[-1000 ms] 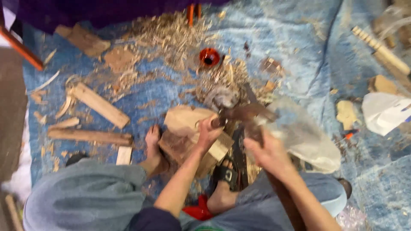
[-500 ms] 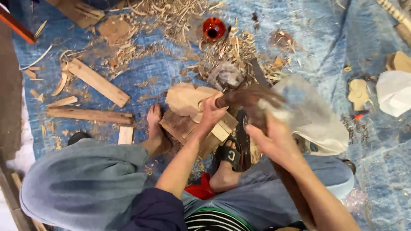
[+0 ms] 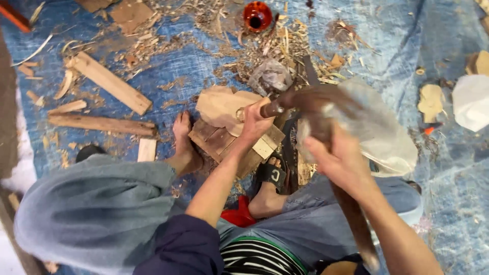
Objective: Carving a wooden instrument body using a hammer and a carving tool while sitting on the floor.
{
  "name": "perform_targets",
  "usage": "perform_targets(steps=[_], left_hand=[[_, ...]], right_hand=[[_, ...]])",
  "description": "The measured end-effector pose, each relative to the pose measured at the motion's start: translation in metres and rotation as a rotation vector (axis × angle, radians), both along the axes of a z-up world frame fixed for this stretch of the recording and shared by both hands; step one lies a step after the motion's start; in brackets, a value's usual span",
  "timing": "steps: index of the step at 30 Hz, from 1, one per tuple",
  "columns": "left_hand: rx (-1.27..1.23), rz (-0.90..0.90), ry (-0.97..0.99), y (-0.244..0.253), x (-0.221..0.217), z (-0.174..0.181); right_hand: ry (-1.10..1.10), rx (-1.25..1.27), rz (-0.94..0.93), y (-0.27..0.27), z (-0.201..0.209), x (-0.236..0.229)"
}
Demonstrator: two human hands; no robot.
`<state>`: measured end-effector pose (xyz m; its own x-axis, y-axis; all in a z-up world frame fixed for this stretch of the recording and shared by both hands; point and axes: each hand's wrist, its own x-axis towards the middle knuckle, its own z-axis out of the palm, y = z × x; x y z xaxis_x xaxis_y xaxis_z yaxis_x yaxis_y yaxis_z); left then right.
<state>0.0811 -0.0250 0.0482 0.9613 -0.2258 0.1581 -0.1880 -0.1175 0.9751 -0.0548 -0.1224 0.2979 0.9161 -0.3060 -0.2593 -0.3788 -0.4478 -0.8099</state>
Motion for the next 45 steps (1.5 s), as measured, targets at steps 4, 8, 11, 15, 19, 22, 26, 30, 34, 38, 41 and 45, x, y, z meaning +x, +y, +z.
perform_targets(steps=[4, 8, 11, 15, 19, 22, 26, 30, 34, 38, 41, 45], left_hand=[[-0.016, 0.007, -0.036, 0.014, 0.007, 0.011], [-0.045, 0.009, -0.050, 0.004, 0.009, -0.007], [-0.549, -0.166, 0.522, 0.048, -0.002, 0.133], [-0.119, -0.060, 0.013, 0.005, 0.010, -0.001], [-0.128, -0.120, -0.092, 0.022, 0.011, 0.005], [-0.092, -0.081, -0.053, 0.010, 0.011, 0.006], [-0.048, -0.065, 0.084, 0.021, -0.003, -0.002], [-0.035, -0.060, 0.037, 0.010, 0.001, -0.002], [-0.110, -0.096, -0.110, 0.001, -0.010, -0.018], [-0.008, -0.076, -0.306, -0.012, -0.029, -0.042], [0.068, -0.083, -0.460, -0.016, -0.043, -0.060], [0.083, -0.226, -0.488, -0.002, -0.066, -0.056]], right_hand=[[-0.076, 0.060, -0.358, -0.005, 0.073, -0.038], [-0.674, -0.450, 0.178, -0.077, -0.060, -0.070], [0.186, -0.259, -0.115, 0.019, -0.017, 0.024], [-0.020, -0.040, 0.068, 0.002, 0.043, -0.006], [-0.488, 0.002, -0.060, -0.038, 0.061, -0.050], [-0.148, 0.008, -0.059, -0.112, -0.137, -0.052], [0.026, 0.021, -0.013, 0.016, -0.018, 0.008], [-0.080, 0.228, -0.191, 0.015, -0.043, 0.000], [0.047, 0.543, -0.481, -0.014, -0.133, 0.002], [0.303, 0.646, -0.480, -0.016, -0.237, 0.004], [0.316, 0.704, -0.507, -0.031, -0.326, -0.020], [0.320, 0.758, -0.505, -0.020, -0.297, -0.018]])
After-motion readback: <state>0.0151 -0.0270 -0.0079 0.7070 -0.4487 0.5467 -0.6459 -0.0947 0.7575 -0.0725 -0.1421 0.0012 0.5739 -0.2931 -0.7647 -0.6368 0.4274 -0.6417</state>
